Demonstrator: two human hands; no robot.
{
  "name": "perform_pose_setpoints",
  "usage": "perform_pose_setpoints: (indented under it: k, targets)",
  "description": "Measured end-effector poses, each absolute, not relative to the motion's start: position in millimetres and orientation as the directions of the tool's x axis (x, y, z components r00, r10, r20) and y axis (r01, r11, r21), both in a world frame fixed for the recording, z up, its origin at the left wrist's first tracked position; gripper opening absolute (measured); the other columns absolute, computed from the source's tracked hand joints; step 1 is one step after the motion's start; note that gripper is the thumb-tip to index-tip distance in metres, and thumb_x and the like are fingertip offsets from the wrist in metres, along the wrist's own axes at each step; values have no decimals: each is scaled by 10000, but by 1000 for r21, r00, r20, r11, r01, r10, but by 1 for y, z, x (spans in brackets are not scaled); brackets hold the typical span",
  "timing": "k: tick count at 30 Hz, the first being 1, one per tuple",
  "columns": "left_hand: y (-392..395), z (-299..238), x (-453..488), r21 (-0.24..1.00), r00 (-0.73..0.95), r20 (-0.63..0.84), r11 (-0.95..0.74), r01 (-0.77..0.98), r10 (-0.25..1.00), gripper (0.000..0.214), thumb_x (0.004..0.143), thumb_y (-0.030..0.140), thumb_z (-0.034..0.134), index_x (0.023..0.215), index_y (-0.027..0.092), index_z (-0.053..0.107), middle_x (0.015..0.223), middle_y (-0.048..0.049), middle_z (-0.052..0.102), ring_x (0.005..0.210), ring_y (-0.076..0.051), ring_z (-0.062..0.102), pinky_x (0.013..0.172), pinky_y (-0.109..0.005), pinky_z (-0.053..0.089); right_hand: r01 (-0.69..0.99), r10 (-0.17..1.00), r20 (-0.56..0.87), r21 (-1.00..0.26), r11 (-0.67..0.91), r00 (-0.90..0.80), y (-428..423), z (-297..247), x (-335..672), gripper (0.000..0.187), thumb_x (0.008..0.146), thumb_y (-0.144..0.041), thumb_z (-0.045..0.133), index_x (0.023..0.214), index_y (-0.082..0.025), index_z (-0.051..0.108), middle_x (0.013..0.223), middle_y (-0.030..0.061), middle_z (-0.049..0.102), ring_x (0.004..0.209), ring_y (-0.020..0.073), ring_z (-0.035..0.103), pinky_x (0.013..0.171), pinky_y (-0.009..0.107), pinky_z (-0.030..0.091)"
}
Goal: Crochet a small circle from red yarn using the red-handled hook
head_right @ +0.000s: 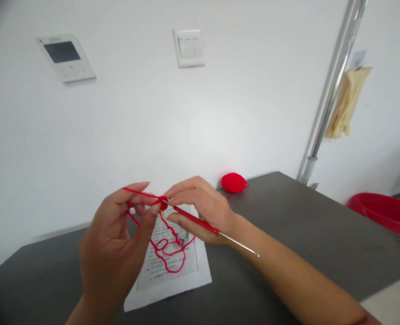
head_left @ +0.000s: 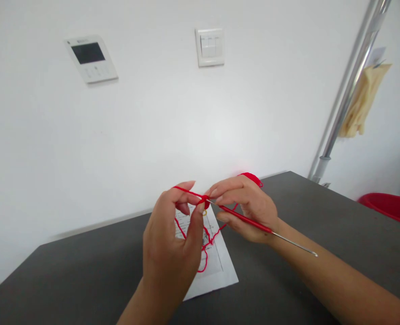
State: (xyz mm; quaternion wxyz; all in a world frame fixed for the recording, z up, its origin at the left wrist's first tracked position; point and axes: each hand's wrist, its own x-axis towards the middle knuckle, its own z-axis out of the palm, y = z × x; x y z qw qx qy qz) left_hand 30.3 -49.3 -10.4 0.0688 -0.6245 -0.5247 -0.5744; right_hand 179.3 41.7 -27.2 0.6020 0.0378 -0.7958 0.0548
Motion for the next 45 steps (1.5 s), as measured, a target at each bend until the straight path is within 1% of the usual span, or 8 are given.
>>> perform_pose_setpoints:
  k: [9, 14, 19, 25, 30, 35, 41, 45]
  targets:
    - [-39, -9, 22, 775, -321, 584, -396, 492, 746, 326, 846, 267, 681, 1166, 229, 637, 873, 8, 666, 830, -172, 625, 805, -315, 485, -108, 12, 977, -35, 993, -213, 45, -37, 172, 185, 924, -174, 663, 1097, -202, 602, 997, 98, 739, 991, 199, 733, 835, 332, 626]
    - [-29, -5, 20, 942, -254, 324, -335, -1, 912, 357, 737, 239, 770, 1070, 183, 650, 741, 36, 632, 679, -124, 589, 653, -251, 467, -111, -171, 946, 145, 983, -276, 57, -34, 177, 164, 936, -170, 642, 1096, -156, 608, 996, 140, 737, 998, 206, 727, 818, 330, 640]
    - [-20, -8, 23, 917, -171, 183, -231, -324, 968, 370, 650, 203, 797, 978, 142, 639, 702, 28, 622, 620, -104, 566, 621, -241, 450, 3, -261, 918, 274, 962, -300, 65, -40, 174, 134, 945, -186, 627, 1076, -166, 608, 1016, 126, 716, 1038, 215, 708, 800, 343, 646]
    - [-17, -18, 23, 881, -273, 472, -439, 178, 838, 277, 821, 234, 676, 1084, 191, 602, 747, 36, 607, 717, -146, 590, 708, -277, 475, 83, -78, 974, 97, 992, -210, 62, -56, 156, 130, 937, -158, 615, 1052, -202, 573, 1019, 97, 690, 988, 208, 694, 810, 373, 631]
    - [-8, -21, 6, 577, -129, 698, -446, 684, 705, 217, 888, 176, 558, 1096, 192, 619, 840, -10, 656, 775, -177, 593, 781, -311, 472, 88, 52, 965, -30, 996, -257, 53, -47, 162, 122, 940, -155, 620, 1049, -196, 586, 995, 102, 728, 947, 201, 718, 815, 351, 620]
    - [7, -26, -9, 385, -12, 782, -468, 796, 623, 204, 905, 128, 504, 1075, 183, 602, 880, -39, 660, 825, -197, 599, 797, -324, 482, 124, 129, 926, -90, 988, -354, 51, -41, 167, 64, 963, -176, 600, 1027, -170, 607, 977, 110, 773, 909, 187, 752, 790, 288, 616]
    - [17, -38, -8, 342, 30, 787, -476, 810, 617, 188, 911, 129, 466, 1054, 194, 570, 958, -78, 657, 922, -231, 613, 858, -370, 486, 247, 34, 859, 109, 963, -511, 53, -42, 166, 103, 985, -162, 527, 947, -133, 619, 952, 161, 779, 880, 237, 758, 710, 318, 614]
    - [23, -43, -7, 360, -8, 806, -480, 800, 591, 177, 892, 128, 454, 998, 193, 580, 942, -86, 654, 902, -236, 605, 851, -384, 486, 197, 167, 868, -82, 977, -467, 50, -39, 167, 126, 976, -188, 559, 894, -139, 641, 876, 122, 782, 773, 206, 752, 681, 296, 594]
